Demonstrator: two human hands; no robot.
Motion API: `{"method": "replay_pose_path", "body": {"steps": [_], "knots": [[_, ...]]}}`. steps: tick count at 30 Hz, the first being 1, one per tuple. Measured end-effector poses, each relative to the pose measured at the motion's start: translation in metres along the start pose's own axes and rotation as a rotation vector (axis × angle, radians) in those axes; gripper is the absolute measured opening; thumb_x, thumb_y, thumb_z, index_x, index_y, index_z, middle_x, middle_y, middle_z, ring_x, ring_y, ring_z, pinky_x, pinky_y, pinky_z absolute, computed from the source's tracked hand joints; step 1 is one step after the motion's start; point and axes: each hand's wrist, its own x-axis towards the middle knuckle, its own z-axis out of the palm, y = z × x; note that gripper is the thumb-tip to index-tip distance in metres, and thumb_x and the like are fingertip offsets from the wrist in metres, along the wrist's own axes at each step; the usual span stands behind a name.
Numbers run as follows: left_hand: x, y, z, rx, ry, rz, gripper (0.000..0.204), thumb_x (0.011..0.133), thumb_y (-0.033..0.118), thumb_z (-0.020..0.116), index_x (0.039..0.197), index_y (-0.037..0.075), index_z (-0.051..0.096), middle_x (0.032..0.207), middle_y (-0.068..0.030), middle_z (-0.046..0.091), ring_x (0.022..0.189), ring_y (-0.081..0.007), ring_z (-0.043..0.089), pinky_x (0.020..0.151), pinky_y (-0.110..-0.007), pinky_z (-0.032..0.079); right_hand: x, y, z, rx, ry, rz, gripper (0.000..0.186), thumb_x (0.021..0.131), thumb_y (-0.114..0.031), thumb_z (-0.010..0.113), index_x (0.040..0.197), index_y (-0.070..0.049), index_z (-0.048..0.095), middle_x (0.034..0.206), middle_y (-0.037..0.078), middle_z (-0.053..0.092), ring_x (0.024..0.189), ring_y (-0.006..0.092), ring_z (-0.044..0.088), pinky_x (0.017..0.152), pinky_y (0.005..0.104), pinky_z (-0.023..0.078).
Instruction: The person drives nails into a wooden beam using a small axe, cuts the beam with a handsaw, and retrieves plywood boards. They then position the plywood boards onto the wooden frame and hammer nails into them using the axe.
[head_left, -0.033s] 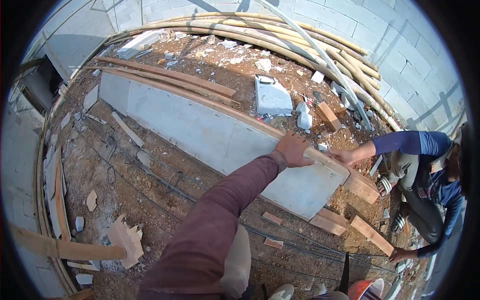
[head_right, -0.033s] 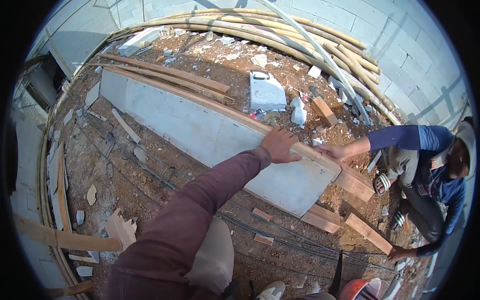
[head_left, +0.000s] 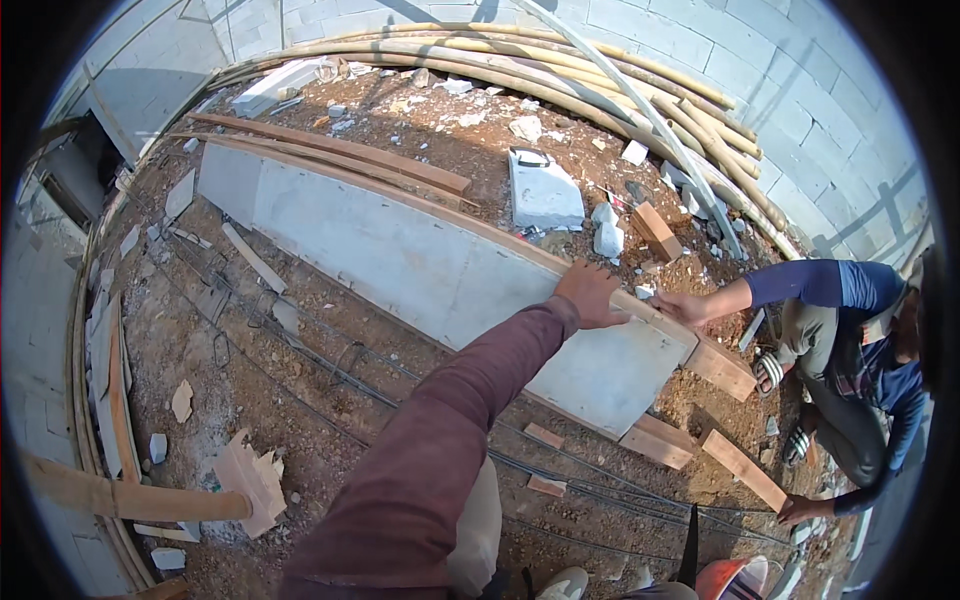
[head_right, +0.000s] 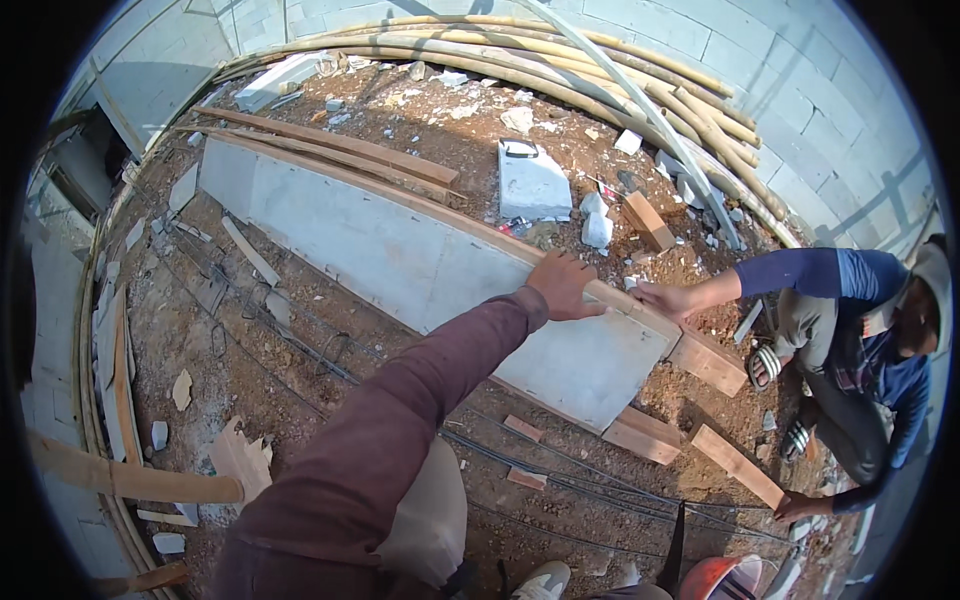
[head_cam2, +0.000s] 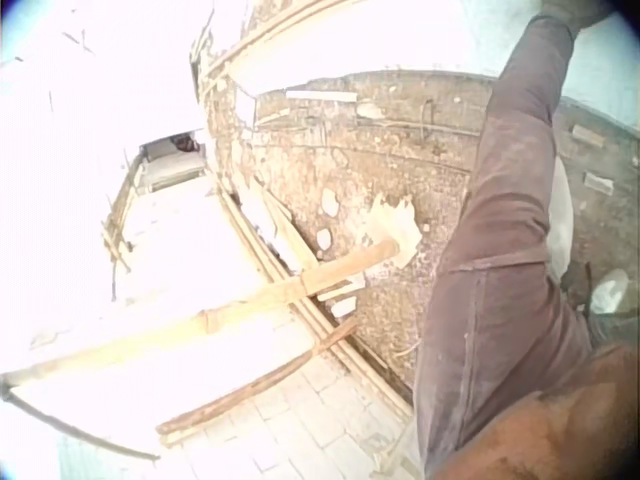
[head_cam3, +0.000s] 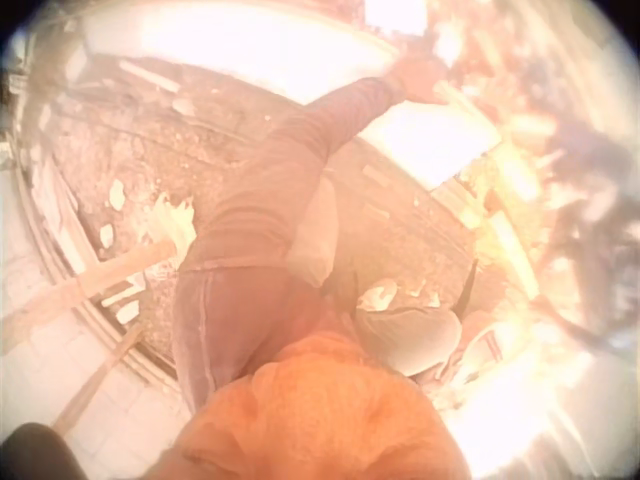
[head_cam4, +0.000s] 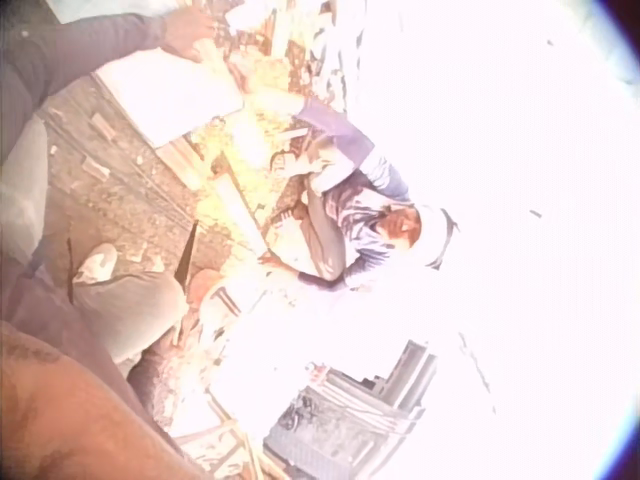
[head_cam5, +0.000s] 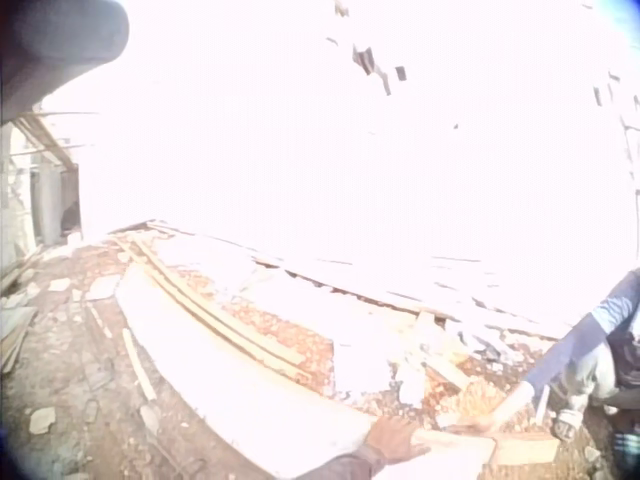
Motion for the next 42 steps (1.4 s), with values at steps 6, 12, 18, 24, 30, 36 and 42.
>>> {"method": "replay_pose_path", "body": {"steps": [6,12,18,24,30,36,42], "knots": [[0.062,-0.010,0.056,-0.049,-0.247,-0.227,0.081,0.088,0.072,0.042,0.125,0.004,0.063,0.127,-0.0182,0.063,0.120,-0.0315,0.058,0.108,-0.048,0.036,-0.032,-0.002,-0.034,-0.006,0.113,0.126,0.041,0.092,-0.021,0.058,0.125,0.004,0.059,0.112,0.013,0.065,0.099,0.0251,0.062,0.087,0.0379,0.051],[0.052,-0.012,0.101,-0.064,-0.201,-0.181,0.072,0.093,0.061,0.045,0.134,0.003,0.054,0.146,-0.0189,0.046,0.140,-0.0358,0.034,0.115,-0.051,0.023,-0.056,-0.014,-0.083,-0.279,0.041,0.470,0.047,0.090,-0.020,0.058,0.132,0.001,0.056,0.121,0.015,0.065,0.104,0.0271,0.063,0.089,0.0372,0.051],[-0.105,0.018,0.043,-0.255,-0.202,-0.289,0.069,0.094,0.052,0.054,0.137,-0.001,0.049,0.150,-0.0249,0.036,0.143,-0.0406,0.026,0.116,-0.053,0.022,-0.039,-0.013,-0.132,0.006,0.001,0.088,0.030,0.084,-0.014,0.068,0.104,0.008,0.067,0.091,0.016,0.069,0.085,0.0241,0.067,0.078,0.0324,0.053],[-0.365,0.036,-0.140,-0.437,-0.964,-0.988,0.073,0.087,0.057,0.056,0.124,-0.006,0.061,0.130,-0.0287,0.057,0.123,-0.0431,0.054,0.104,-0.047,0.042,-0.015,-0.061,-0.229,-0.236,-0.435,0.131,0.032,0.078,-0.018,0.072,0.100,0.005,0.070,0.088,0.014,0.072,0.079,0.0200,0.069,0.074,0.0339,0.053],[-0.574,0.136,-0.350,-0.124,-0.968,-0.644,0.029,0.098,0.023,0.044,0.117,0.011,0.062,0.106,-0.0205,0.067,0.097,-0.0408,0.065,0.086,-0.053,0.050,0.030,-0.128,-0.292,-0.453,-0.816,0.062,0.037,0.075,-0.028,0.073,0.095,0.004,0.071,0.086,0.016,0.073,0.080,0.0238,0.070,0.075,0.0351,0.054],[-0.612,0.264,-0.442,-0.284,-0.907,-0.955,0.040,0.097,0.032,0.049,0.130,0.010,0.050,0.110,-0.0167,0.067,0.096,-0.0390,0.066,0.086,-0.051,0.051,0.088,-0.172,-0.252,-0.519,-0.855,-0.079,0.054,0.070,-0.040,0.077,0.104,0.002,0.069,0.091,0.021,0.071,0.088,0.0330,0.070,0.080,0.0400,0.054],[-0.559,0.374,-0.424,-1.573,0.007,-1.810,0.065,0.102,0.050,0.039,0.148,0.004,0.036,0.122,-0.0223,0.063,0.114,-0.0265,0.061,0.093,-0.039,0.046,0.099,-0.258,-0.211,-0.407,-0.844,-0.356,0.048,0.076,-0.037,0.073,0.106,0.000,0.065,0.093,0.021,0.071,0.091,0.0375,0.068,0.084,0.0425,0.052]]}}
